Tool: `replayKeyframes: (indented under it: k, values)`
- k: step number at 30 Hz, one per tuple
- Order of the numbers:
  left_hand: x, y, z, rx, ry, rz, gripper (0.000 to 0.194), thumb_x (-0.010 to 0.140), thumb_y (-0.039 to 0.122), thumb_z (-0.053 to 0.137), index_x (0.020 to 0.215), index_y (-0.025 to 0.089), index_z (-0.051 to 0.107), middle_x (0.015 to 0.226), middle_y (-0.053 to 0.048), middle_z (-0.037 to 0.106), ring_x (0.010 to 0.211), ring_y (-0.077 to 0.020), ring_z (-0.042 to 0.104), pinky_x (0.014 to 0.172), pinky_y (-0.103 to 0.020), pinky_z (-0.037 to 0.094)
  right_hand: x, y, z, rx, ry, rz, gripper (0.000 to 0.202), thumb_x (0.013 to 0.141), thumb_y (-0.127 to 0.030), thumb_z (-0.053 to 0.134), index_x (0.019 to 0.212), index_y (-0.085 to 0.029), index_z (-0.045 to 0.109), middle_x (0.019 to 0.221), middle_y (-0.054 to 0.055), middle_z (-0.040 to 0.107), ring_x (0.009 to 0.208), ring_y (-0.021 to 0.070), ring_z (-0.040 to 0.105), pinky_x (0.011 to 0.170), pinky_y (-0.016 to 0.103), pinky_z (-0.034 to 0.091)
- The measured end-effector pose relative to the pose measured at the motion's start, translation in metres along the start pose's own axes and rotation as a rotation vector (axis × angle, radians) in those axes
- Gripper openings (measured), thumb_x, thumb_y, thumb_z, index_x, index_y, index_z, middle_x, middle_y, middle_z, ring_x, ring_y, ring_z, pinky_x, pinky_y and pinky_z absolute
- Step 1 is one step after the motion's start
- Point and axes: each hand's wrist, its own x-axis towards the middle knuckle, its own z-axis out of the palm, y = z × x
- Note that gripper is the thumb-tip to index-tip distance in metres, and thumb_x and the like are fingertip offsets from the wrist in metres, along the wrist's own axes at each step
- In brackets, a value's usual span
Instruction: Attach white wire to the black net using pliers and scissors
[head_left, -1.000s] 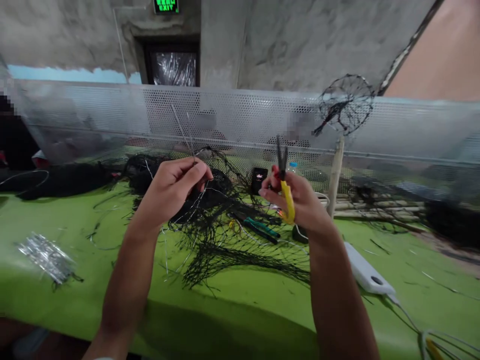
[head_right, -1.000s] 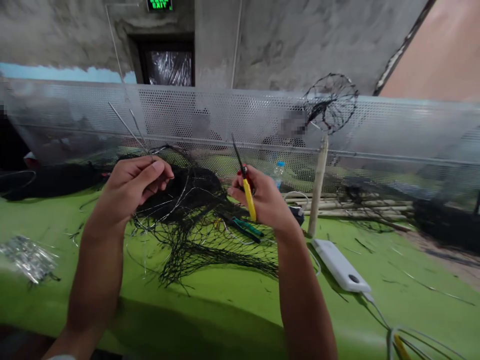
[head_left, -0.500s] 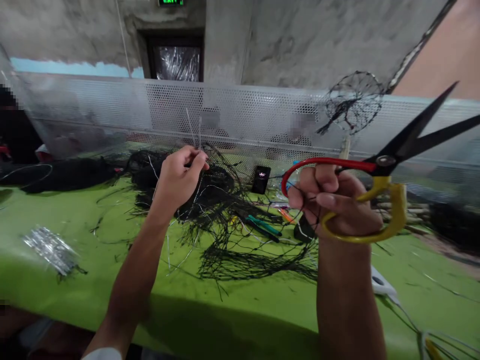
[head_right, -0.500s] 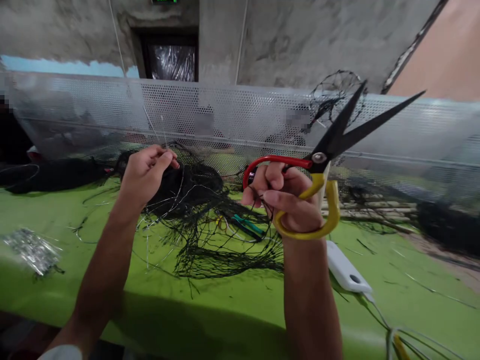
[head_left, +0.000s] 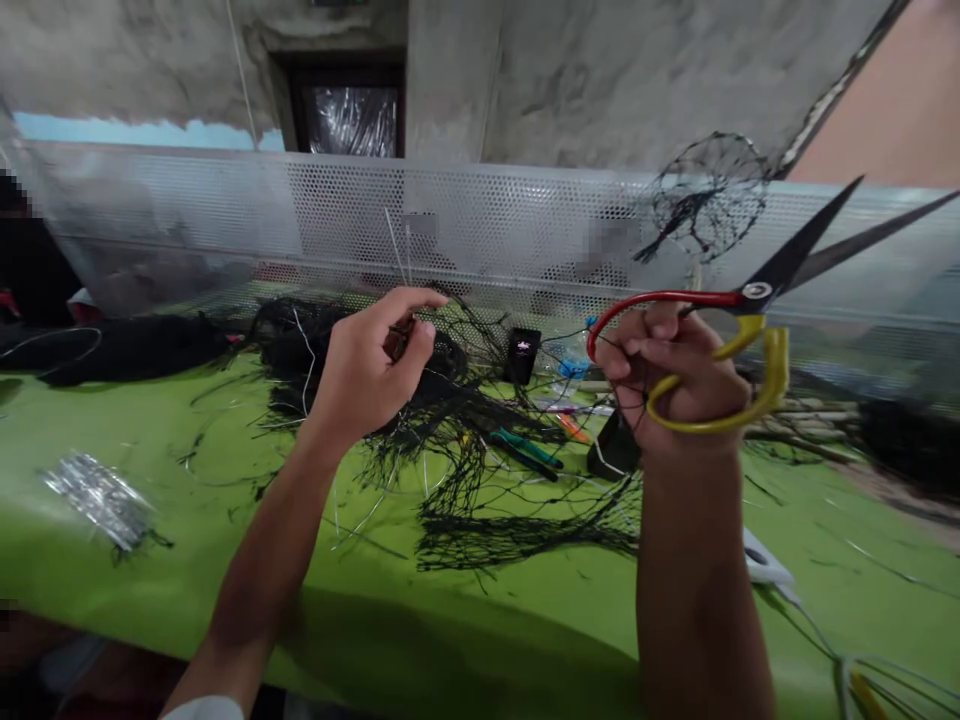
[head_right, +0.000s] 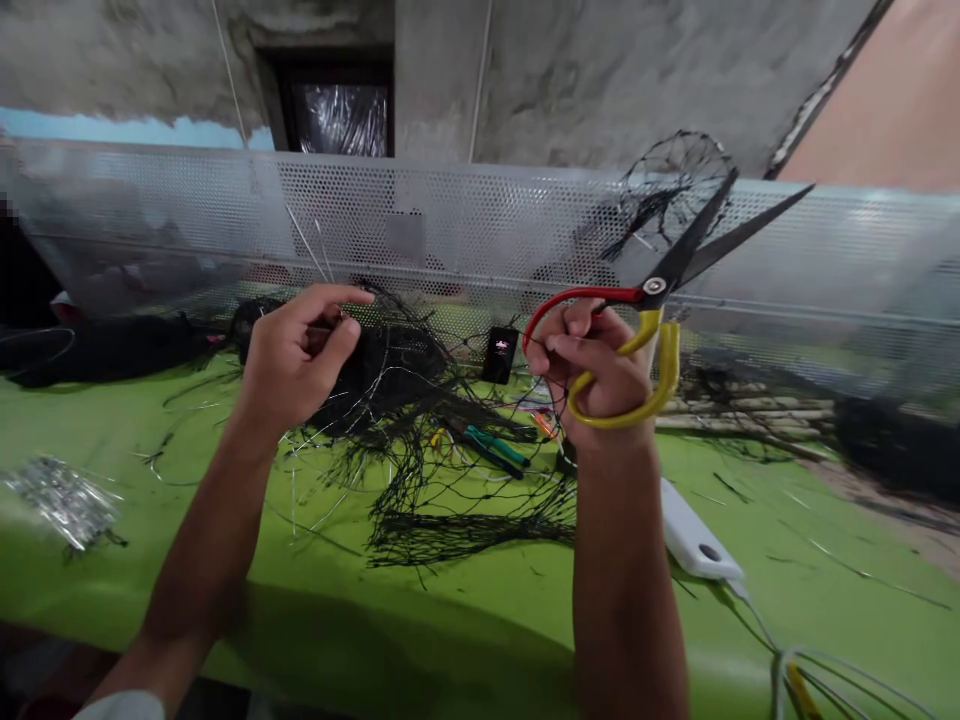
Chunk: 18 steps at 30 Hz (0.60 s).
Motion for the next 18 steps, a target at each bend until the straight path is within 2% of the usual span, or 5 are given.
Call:
replayKeyframes:
  k: [3, 6, 12, 16, 18]
  values:
    - [-0.001, 0.002, 0.0, 0.107, -0.018, 0.078, 0.037, 0.091, 0.036, 0.078, 0.126, 0.026, 0.072, 0.084, 0.003, 0.062, 0.068, -0.0128, 0.055, 0.069, -0.027, 0.047, 0.005, 0.003, -0.008, 0.042, 0.011, 0.001, 0.029, 0.068, -0.019, 0.084, 0.069, -0.026, 0.056, 0.066, -0.003, 0.038, 0.059, 0.0144, 0.04, 0.052, 0.032, 0.036]
    - [-0.001, 0.005, 0.0, 0.276, 0.02, 0.123, 0.051, 0.084, 0.035, 0.086, 0.131, 0.026, 0.069, 0.085, 0.003, 0.062, 0.072, -0.0138, 0.058, 0.073, -0.028, 0.048, 0.008, 0.006, -0.013, 0.07, 0.008, -0.012, 0.03, 0.065, -0.017, 0.085, 0.068, -0.024, 0.057, 0.064, -0.004, 0.04, 0.058, 0.0123, 0.042, 0.05, 0.029, 0.038]
    - [-0.003, 0.004, 0.004, 0.458, 0.033, 0.158, 0.041, 0.09, 0.036, 0.078, 0.129, 0.028, 0.067, 0.088, 0.003, 0.066, 0.073, -0.0142, 0.061, 0.075, -0.027, 0.05, 0.007, 0.006, -0.015, 0.066, 0.051, -0.063, 0.023, 0.066, -0.016, 0.081, 0.069, -0.025, 0.06, 0.066, -0.003, 0.045, 0.06, 0.0132, 0.045, 0.054, 0.029, 0.041]
    - [-0.005, 0.002, 0.009, 0.475, 0.084, 0.199, 0.041, 0.093, 0.038, 0.076, 0.131, 0.027, 0.066, 0.092, 0.003, 0.073, 0.077, -0.0144, 0.069, 0.072, -0.025, 0.05, 0.005, 0.005, -0.014, 0.038, 0.06, -0.055, 0.02, 0.067, -0.017, 0.078, 0.07, -0.025, 0.06, 0.068, -0.002, 0.048, 0.063, 0.015, 0.05, 0.057, 0.032, 0.04]
    - [-0.006, -0.001, 0.01, 0.451, 0.079, 0.208, 0.041, 0.095, 0.045, 0.075, 0.13, 0.026, 0.066, 0.092, 0.003, 0.075, 0.077, -0.0142, 0.071, 0.07, -0.024, 0.049, 0.004, 0.007, -0.016, 0.009, 0.031, -0.043, 0.021, 0.071, -0.017, 0.078, 0.072, -0.025, 0.058, 0.07, -0.003, 0.048, 0.062, 0.0148, 0.051, 0.057, 0.032, 0.039]
